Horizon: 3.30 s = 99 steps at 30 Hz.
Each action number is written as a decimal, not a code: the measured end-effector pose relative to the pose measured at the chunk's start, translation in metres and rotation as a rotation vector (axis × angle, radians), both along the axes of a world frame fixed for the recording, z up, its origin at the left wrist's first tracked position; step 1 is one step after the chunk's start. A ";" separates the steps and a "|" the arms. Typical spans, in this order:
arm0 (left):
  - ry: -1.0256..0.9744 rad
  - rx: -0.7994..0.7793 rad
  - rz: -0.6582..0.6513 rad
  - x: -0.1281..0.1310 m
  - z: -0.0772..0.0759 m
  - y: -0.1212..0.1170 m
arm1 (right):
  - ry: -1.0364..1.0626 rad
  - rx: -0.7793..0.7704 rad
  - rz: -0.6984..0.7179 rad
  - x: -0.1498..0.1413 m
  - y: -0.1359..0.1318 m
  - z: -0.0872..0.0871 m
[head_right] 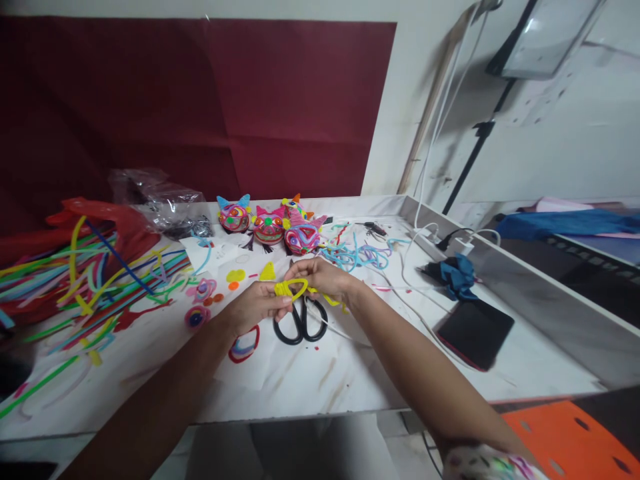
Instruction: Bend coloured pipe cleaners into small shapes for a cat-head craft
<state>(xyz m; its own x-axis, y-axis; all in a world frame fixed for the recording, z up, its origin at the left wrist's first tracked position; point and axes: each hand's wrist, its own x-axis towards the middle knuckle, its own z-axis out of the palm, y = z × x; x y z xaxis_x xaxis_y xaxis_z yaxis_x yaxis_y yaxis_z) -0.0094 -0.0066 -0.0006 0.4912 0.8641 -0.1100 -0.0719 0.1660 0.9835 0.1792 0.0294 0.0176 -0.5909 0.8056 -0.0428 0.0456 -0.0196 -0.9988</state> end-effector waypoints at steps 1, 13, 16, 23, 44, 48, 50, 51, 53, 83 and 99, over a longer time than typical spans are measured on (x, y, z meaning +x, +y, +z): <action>-0.011 0.005 0.002 0.000 0.001 -0.001 | 0.026 -0.022 -0.010 -0.001 -0.001 -0.002; -0.134 0.014 0.130 0.004 -0.003 0.002 | 0.100 0.130 -0.207 -0.012 -0.031 -0.009; -0.147 0.004 0.164 0.005 -0.005 0.003 | 0.094 0.177 -0.262 -0.013 -0.035 -0.009; -0.163 0.000 0.217 0.007 -0.008 0.005 | -0.015 0.381 -0.310 -0.014 -0.034 -0.019; -0.069 0.001 0.317 0.011 -0.005 0.002 | -0.151 0.548 -0.441 -0.016 -0.025 -0.032; -0.075 -0.005 0.326 0.012 -0.004 0.001 | -0.151 0.543 -0.395 -0.014 -0.024 -0.031; -0.078 -0.008 0.331 0.012 -0.004 0.001 | -0.130 0.521 -0.367 -0.013 -0.023 -0.030; -0.079 -0.011 0.331 0.012 -0.005 0.001 | -0.115 0.505 -0.351 -0.013 -0.023 -0.031; -0.081 -0.016 0.326 0.011 -0.005 0.001 | -0.076 0.467 -0.325 -0.013 -0.022 -0.032; -0.092 0.000 0.405 0.008 -0.012 0.007 | -0.344 0.543 -0.466 -0.018 -0.033 -0.035; -0.038 0.063 0.450 0.009 -0.011 0.008 | -0.409 0.816 -0.511 -0.018 -0.038 -0.030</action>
